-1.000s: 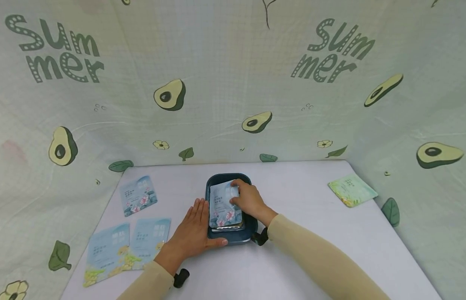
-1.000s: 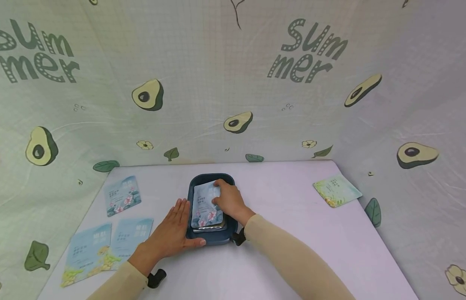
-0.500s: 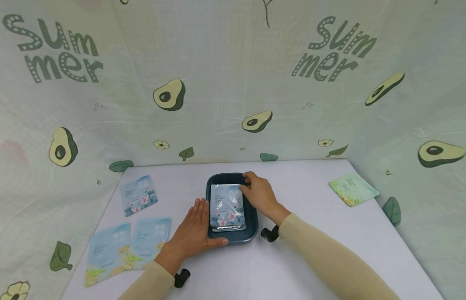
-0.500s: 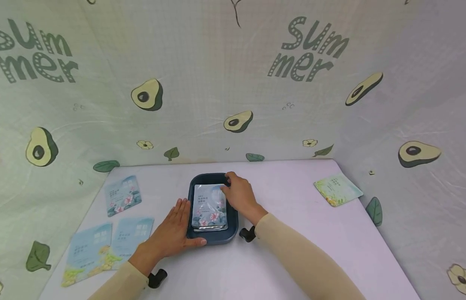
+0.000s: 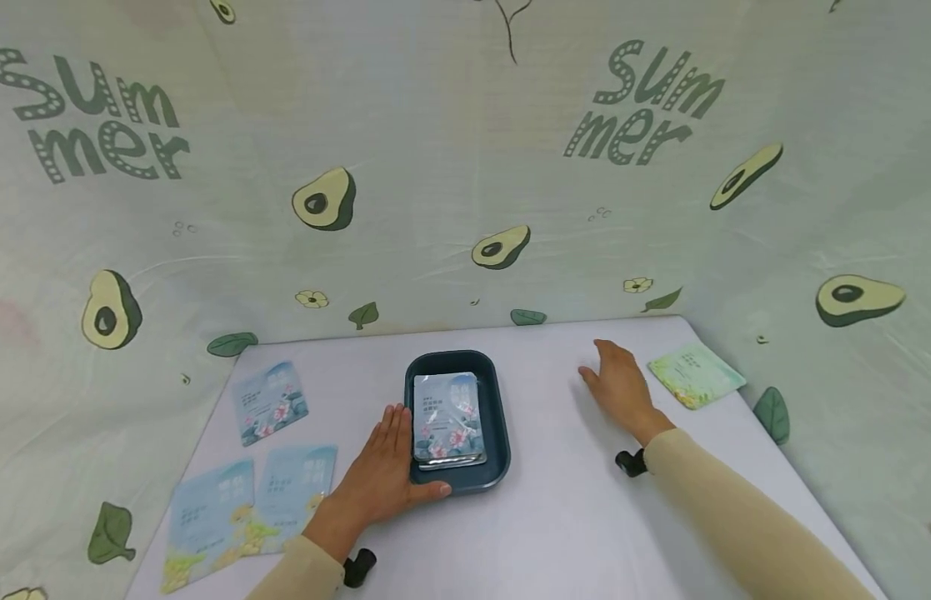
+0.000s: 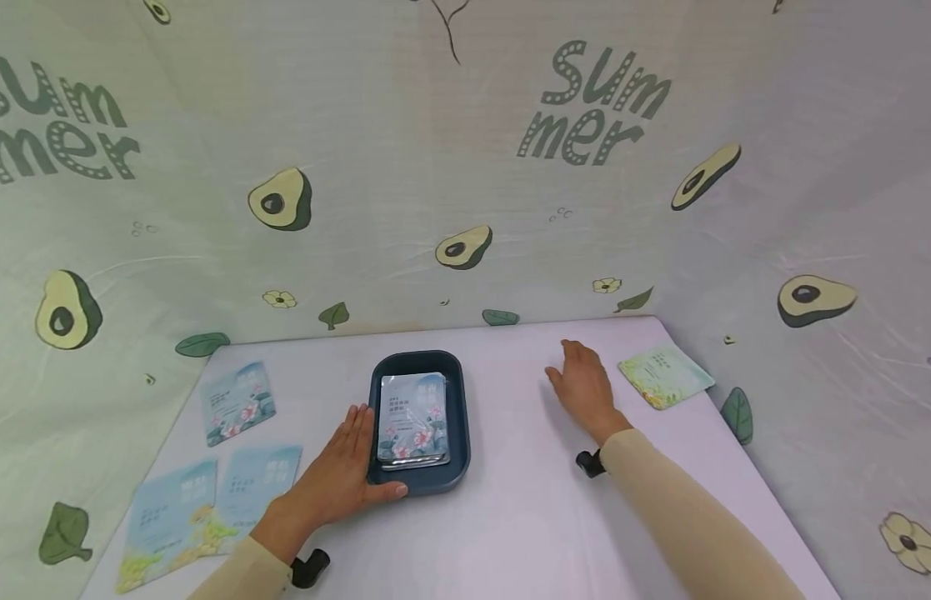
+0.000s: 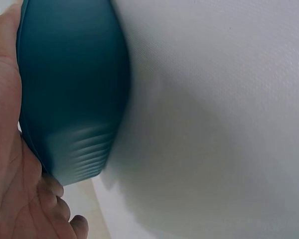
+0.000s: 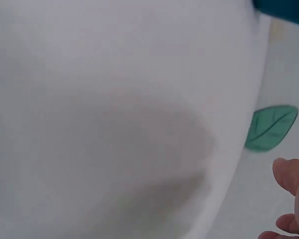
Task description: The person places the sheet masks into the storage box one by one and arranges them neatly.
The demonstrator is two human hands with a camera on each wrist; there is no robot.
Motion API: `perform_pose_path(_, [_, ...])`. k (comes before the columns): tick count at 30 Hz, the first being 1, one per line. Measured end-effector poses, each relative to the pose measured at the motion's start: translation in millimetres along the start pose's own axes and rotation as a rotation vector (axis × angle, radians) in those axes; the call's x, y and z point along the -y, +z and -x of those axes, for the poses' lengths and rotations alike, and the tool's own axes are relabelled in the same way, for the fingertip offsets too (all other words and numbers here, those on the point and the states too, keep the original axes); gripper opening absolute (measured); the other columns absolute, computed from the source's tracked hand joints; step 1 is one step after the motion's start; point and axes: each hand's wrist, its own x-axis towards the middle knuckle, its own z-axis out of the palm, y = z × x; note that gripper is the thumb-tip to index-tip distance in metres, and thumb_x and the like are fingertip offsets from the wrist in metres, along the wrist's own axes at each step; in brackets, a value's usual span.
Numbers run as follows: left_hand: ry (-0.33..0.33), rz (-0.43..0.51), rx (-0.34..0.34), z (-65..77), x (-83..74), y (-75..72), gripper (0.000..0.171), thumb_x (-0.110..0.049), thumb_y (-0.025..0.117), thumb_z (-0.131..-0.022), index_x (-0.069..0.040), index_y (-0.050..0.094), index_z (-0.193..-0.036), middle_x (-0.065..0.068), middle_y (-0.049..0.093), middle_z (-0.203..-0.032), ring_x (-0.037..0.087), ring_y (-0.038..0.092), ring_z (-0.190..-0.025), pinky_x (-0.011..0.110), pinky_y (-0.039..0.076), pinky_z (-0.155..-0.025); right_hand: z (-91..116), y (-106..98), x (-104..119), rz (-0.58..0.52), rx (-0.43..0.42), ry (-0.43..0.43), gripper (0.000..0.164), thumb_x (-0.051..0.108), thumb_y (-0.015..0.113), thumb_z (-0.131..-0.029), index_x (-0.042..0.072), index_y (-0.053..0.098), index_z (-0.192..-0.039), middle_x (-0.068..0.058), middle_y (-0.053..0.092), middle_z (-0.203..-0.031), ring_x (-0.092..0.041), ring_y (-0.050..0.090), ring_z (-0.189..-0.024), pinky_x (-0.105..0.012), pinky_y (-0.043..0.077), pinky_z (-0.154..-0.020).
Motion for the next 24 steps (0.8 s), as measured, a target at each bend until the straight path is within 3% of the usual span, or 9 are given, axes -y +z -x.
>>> perform_pose_path(6, [0.001, 0.005, -0.006, 0.9, 2.8, 2.4, 0.139, -0.093, 0.057, -0.08, 0.004, 0.008, -0.167, 0.022, 0.006, -0.177, 0.038, 0.002, -0.165, 0.054, 0.016, -0.132, 8.7, -13.7, -66.5, 0.115, 0.083, 0.105, 0.084, 0.036, 0.06, -0.107, -0.022, 0.023, -0.155, -0.047, 0.023, -0.158, -0.064, 0.022, -0.148, -0.076, 0.019, -0.12])
perform_pose_path(11, [-0.003, 0.008, -0.004, 1.1, 2.7, 3.5, 0.138, -0.09, 0.06, -0.082, 0.003, 0.006, -0.168, 0.021, 0.005, -0.177, 0.037, 0.001, -0.165, 0.053, 0.016, -0.132, 17.9, -25.7, -104.0, 0.146, 0.152, 0.195, 0.102, 0.051, 0.059, -0.105, -0.026, 0.012, -0.154, -0.052, 0.012, -0.158, -0.069, 0.011, -0.147, -0.085, 0.011, -0.114])
perform_pose_path(18, [0.0, 0.021, -0.012, 0.8, 1.8, 2.5, 0.137, -0.087, 0.063, -0.082, 0.004, 0.007, -0.167, 0.021, 0.007, -0.177, 0.037, 0.002, -0.165, 0.054, 0.017, -0.132, 26.9, -30.5, -123.9, 0.141, 0.266, 0.323, 0.121, 0.075, 0.042, -0.102, -0.031, 0.008, -0.15, -0.054, 0.009, -0.154, -0.07, 0.005, -0.146, -0.086, 0.006, -0.114])
perform_pose_path(24, [-0.003, 0.021, -0.007, 0.6, 2.4, 1.9, 0.137, -0.088, 0.062, -0.082, 0.004, 0.007, -0.167, 0.021, 0.007, -0.177, 0.037, 0.002, -0.165, 0.054, 0.018, -0.132, 25.6, -24.5, -116.8, 0.126, 0.313, 0.295, 0.117, 0.074, 0.036, -0.104, -0.031, 0.014, -0.149, -0.054, 0.008, -0.155, -0.07, 0.003, -0.147, -0.085, 0.007, -0.114])
